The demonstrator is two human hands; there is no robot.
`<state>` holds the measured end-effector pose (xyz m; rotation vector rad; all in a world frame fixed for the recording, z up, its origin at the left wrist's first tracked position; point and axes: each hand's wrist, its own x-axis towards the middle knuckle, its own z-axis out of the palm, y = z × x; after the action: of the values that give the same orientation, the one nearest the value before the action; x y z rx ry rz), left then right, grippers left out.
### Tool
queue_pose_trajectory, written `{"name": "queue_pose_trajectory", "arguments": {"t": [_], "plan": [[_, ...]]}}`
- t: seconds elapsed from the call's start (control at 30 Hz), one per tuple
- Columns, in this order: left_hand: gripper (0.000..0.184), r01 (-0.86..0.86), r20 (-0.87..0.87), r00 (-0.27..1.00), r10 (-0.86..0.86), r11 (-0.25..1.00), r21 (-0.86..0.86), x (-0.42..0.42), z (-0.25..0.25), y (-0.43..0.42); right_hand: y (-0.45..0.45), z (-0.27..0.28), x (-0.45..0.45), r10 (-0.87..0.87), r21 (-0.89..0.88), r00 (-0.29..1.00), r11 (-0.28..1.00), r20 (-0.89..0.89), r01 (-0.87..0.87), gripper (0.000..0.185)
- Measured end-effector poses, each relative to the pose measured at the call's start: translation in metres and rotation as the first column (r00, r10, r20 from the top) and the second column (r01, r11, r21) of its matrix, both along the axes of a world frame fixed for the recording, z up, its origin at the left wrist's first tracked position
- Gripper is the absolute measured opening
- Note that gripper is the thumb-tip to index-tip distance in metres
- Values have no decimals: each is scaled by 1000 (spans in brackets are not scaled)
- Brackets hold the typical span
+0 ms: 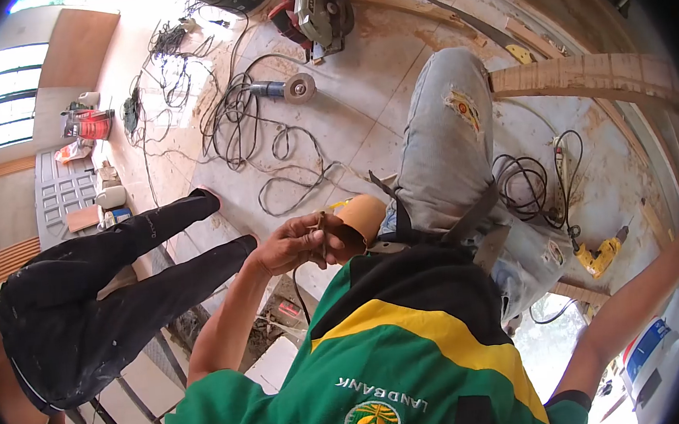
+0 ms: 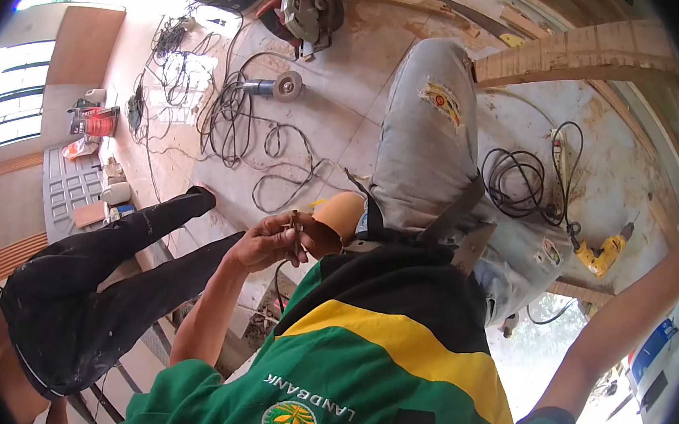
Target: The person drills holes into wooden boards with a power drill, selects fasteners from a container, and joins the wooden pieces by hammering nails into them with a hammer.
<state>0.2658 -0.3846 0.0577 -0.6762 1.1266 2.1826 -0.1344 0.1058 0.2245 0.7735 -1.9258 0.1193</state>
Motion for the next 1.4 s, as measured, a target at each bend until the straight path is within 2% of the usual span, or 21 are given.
{"name": "queue_pose_trajectory", "arguments": {"t": [0.07, 0.27, 0.4, 0.47, 0.5, 0.53, 0.57, 0.6, 0.63, 0.7, 0.73, 0.77, 0.8, 0.9, 0.97, 1.1, 1.13, 1.17, 1.2, 1.3, 1.4], "plan": [[40, -74, 4, 997, 74, 995, 66, -5, 2, 0, 0, 3, -2, 85, 54, 996, 995, -27, -84, 49], [31, -107, 55, 993, 103, 993, 59, -6, 2, -1, -5, 2, 3, 17, 46, 1000, 999, -17, -16, 49], [24, -134, 46, 990, 130, 986, 99, -5, 1, 1, -5, 2, -3, 87, 20, 996, 996, 8, -87, 48], [15, -24, 64, 998, 27, 999, -35, 4, -12, -6, -7, 5, -2, 115, 42, 993, 992, 9, -116, 48], [15, -30, 64, 997, 32, 999, -31, 7, -19, -7, -10, 6, 0, 121, 46, 993, 992, 9, -121, 48], [13, 167, 21, 986, -166, 964, -207, 5, -20, -6, -12, 6, 3, 86, 48, 996, 995, -2, -86, 48], [10, 339, 15, 932, -362, 859, -383, 4, -18, -5, -14, 6, 7, 50, 47, 999, 998, -12, -50, 48], [15, 408, 123, 906, -404, 761, -505, 4, -18, 3, -14, 7, 7, 57, 50, 998, 997, -15, -56, 48], [15, 400, 118, 910, -398, 766, -503, -2, -10, 15, -12, 7, 7, 55, 60, 998, 997, -9, -55, 49], [23, 451, 183, 820, -542, 416, -790, -8, -2, 36, 2, 0, 3, 67, 73, 998, 995, -13, -66, 50], [26, 376, 95, 852, -515, 475, -795, -4, -11, 42, 20, -13, -2, -172, -44, 974, 983, 144, 180, 50], [26, 359, 84, 862, -500, 486, -797, 0, -17, 45, 34, -21, -6, -371, -115, 872, 898, 319, 425, 51], [28, 372, 99, 854, -510, 467, -802, 3, -23, 47, 50, -25, -14, -433, -97, 835, 867, 339, 489, 51], [33, 299, 43, 874, -484, 467, -832, 15, -43, 46, 75, -17, -27, -233, 40, 961, 972, 147, 230, 51], [32, 358, 162, 883, -440, 410, -839, 15, -43, 49, 83, -13, -33, -182, 95, 978, 981, 107, 172, 52], [37, 238, 55, 909, -414, 404, -883, 11, -64, 61, 87, -9, -32, -138, 113, 984, 986, 114, 125, 56], [37, -11, -144, 887, -438, 293, -956, 11, -87, 68, 81, -12, -25, -199, 78, 963, 979, 180, 188, 57], [36, -269, -324, 813, -484, 182, -946, 10, -99, 74, 78, -14, -22, -196, 78, 966, 980, 169, 185, 57], [36, -247, -285, 814, -506, 142, -959, 4, -112, 76, 76, -16, -19, -167, 30, 965, 986, 202, 165, 55], [34, 190, 131, 821, -555, 49, -981, -18, -124, 79, 58, -18, -1, -123, -55, 952, 988, 281, 144, 50], [33, 369, 325, 744, -584, -47, -928, -28, -134, 82, 45, -17, 5, -79, -131, 930, 982, 358, 134, 46]]}}
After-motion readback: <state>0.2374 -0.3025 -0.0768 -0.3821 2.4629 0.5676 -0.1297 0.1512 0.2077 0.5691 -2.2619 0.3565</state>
